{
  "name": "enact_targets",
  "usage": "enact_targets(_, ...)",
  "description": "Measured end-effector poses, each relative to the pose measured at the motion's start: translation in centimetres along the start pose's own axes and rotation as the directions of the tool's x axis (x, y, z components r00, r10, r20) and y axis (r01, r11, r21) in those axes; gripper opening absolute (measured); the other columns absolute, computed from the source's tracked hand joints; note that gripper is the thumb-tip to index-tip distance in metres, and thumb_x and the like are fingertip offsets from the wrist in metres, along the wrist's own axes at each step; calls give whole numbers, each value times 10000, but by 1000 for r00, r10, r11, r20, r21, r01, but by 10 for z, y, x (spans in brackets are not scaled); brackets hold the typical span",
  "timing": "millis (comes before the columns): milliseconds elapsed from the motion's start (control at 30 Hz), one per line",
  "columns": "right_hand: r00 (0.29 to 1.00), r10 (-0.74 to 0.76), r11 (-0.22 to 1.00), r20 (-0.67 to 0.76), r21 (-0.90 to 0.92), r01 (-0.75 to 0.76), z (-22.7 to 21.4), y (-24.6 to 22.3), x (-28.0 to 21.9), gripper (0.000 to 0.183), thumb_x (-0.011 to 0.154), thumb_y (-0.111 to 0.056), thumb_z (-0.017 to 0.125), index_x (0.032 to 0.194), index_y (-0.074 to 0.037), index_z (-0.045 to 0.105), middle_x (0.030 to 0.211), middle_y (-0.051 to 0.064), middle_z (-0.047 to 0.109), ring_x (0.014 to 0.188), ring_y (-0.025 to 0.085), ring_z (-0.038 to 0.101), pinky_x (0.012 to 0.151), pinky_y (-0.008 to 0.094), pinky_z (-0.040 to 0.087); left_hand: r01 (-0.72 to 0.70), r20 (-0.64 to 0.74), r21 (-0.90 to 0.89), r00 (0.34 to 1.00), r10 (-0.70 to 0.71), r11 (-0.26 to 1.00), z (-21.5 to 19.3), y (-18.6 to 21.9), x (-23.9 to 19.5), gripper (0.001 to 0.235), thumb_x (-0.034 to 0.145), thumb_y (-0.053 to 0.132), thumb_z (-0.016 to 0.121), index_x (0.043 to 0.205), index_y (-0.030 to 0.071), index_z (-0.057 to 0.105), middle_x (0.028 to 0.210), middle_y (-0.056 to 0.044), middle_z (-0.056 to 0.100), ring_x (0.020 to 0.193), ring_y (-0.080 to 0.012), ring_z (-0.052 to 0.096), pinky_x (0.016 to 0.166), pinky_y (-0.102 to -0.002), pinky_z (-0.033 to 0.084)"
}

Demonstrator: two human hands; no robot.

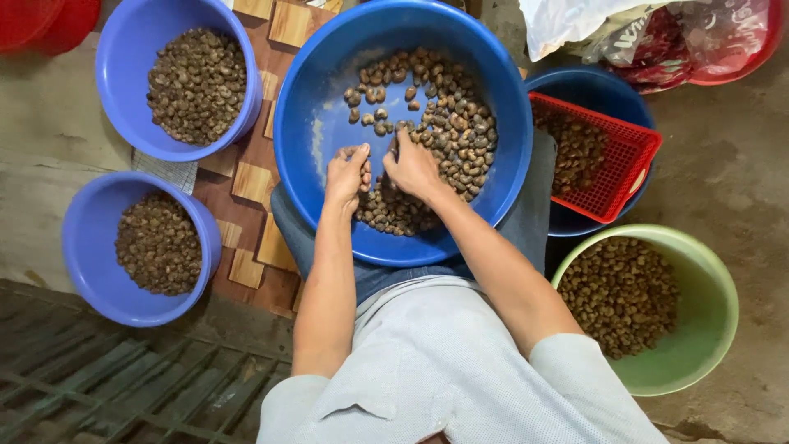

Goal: The person sits with a large blue basin on their lap and sorts snails by hand. They pick up snails, separate them, and transfer some into a red basket and other nearby bowls.

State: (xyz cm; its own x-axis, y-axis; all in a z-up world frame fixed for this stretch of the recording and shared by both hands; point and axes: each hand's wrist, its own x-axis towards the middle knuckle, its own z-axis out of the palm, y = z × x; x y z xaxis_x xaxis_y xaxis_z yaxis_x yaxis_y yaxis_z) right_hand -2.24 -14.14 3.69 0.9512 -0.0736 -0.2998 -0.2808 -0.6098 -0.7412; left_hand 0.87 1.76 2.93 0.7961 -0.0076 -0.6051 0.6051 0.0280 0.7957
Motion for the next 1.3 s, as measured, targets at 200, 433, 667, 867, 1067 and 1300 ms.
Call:
enact_targets(200,913,226,380,340,832,-404,49,39,15,362,890,-458,622,1097,-163,651,813,129,711,544,213,670,386,309,554,-116,52,59,992,113,992,17,-4,-4,272,998,232,708,1121,43,555,650,-97,599,481,-136,593,334,-239,458)
enact_targets(433,861,301,-15,410,905,-426,18,21,-5,435,909,-524,682,1121,-144,678,1020,70,623,808,196,622,722,446,640,-402,121,477,911,395,782,52,30,-56,221,1085,257,630,1192,79,554,855,-196,681,772,-330,710,615,-453,580)
enact_targets(667,846,293,-193,446,894,-404,27,35,-4,326,935,-431,731,833,-125,686,676,17,654,640,163,676,638,289,613,-536,234,704,795,559,467,73,20,-74,94,1061,236,586,1132,189,548,958,-193,721,906,-455,698,770,-576,545)
enact_targets(867,864,272,-218,424,901,-374,44,52,6,277,955,-409,725,861,-149,719,784,26,743,746,147,707,741,306,610,-616,374,779,606,702,117,72,16,-80,72,1066,265,554,1045,197,565,859,-85,635,814,-333,656,756,-465,500)
enact_targets(1067,871,247,-214,424,901,-377,-1,6,-16,334,910,-425,770,770,-137,673,635,1,639,540,116,616,498,220,526,-647,417,761,551,723,54,69,30,-97,41,1038,271,610,1055,236,623,864,-49,637,814,-292,654,780,-419,480)
enact_targets(1300,887,277,-73,369,929,-363,-21,7,-20,355,900,-492,772,962,-150,700,666,-36,547,525,99,567,421,210,489,-712,306,645,574,760,278,65,41,-102,142,1102,208,554,1198,190,657,993,-34,695,869,-244,664,821,-369,476)
